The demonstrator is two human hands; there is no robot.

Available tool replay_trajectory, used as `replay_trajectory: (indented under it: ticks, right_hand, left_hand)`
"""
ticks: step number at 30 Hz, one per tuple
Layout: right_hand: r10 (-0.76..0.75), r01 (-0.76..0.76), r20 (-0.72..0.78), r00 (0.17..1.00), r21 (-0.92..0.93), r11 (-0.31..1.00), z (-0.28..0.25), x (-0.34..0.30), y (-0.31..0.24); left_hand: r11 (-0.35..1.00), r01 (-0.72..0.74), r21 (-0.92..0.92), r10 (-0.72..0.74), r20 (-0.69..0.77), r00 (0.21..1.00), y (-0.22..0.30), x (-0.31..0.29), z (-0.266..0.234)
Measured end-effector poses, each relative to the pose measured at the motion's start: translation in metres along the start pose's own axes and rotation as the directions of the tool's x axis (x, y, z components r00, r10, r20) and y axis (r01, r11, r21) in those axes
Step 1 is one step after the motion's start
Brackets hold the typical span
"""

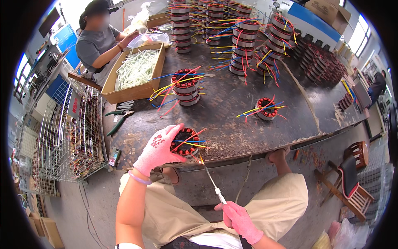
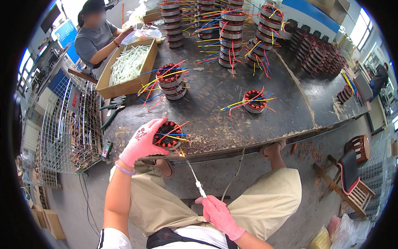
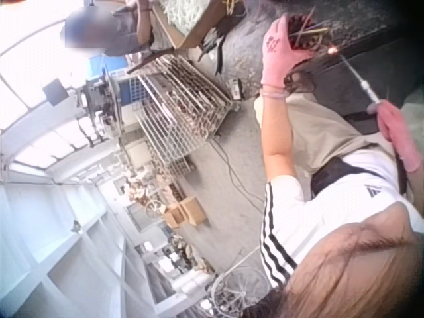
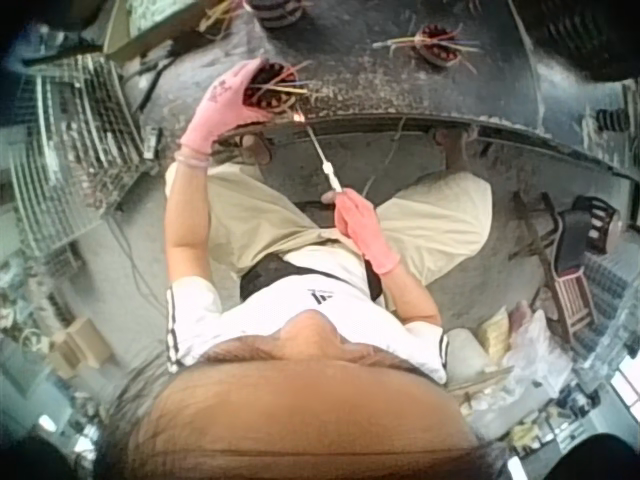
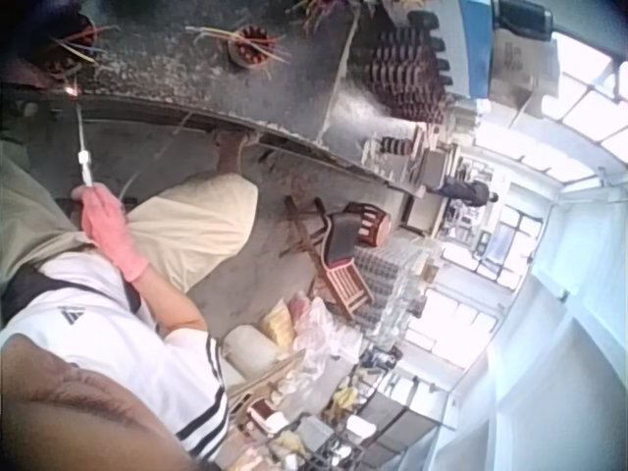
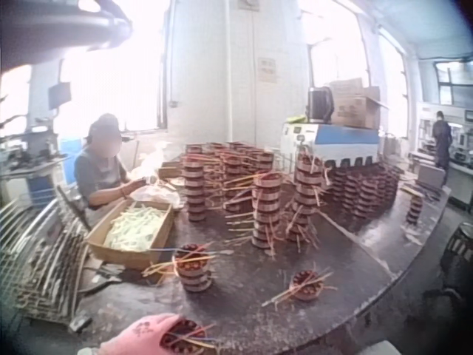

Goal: The person uses a soldering iron to attach wires to copper coil components. They pick up a component, apply solder and the iron to specific points, and then set the finished piece on the table among other similar items.

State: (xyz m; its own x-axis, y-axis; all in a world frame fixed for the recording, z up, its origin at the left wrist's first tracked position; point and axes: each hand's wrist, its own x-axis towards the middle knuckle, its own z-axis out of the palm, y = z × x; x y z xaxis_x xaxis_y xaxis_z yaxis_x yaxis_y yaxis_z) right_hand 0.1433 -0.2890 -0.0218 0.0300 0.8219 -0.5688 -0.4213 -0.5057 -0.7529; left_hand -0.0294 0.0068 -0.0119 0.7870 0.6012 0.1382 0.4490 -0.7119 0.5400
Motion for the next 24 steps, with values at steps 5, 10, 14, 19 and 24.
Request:
replay_trajectory:
  ticks: [5,10,14,19,24]
  right_hand:
    - [-0.005,0.004,-0.007,1.000,-0.085,0.996,0.0007,0.0004,-0.0025]
    - [0.006,-0.007,-0.016,1.000,-0.043,0.999,0.0005,0.0018,-0.0007]
    - [0.006,-0.008,-0.026,1.000,-0.055,0.998,0.0010,0.0007,-0.0020]
    - [-0.017,0.015,-0.026,1.000,-0.091,0.996,0.0011,0.0021,-0.0001]
    - [0.014,-0.014,-0.030,0.999,0.005,1.000,0.0002,0.0016,0.0015]
  left_hand:
    - [1.000,0.008,0.015,-0.008,-0.003,1.000,0.0016,-0.0003,0.0007]
    - [1.000,0.006,0.022,-0.006,-0.003,1.000,0.0038,0.0000,0.0004]
    - [1.000,0.008,0.027,-0.008,-0.004,1.000,0.0029,-0.0002,0.0010]
    - [0.999,-0.021,0.031,0.022,-0.019,1.000,-0.0031,-0.0014,0.0042]
    - [0.999,-0.022,0.040,0.023,-0.015,1.000,-0.0023,-0.0011,0.0048]
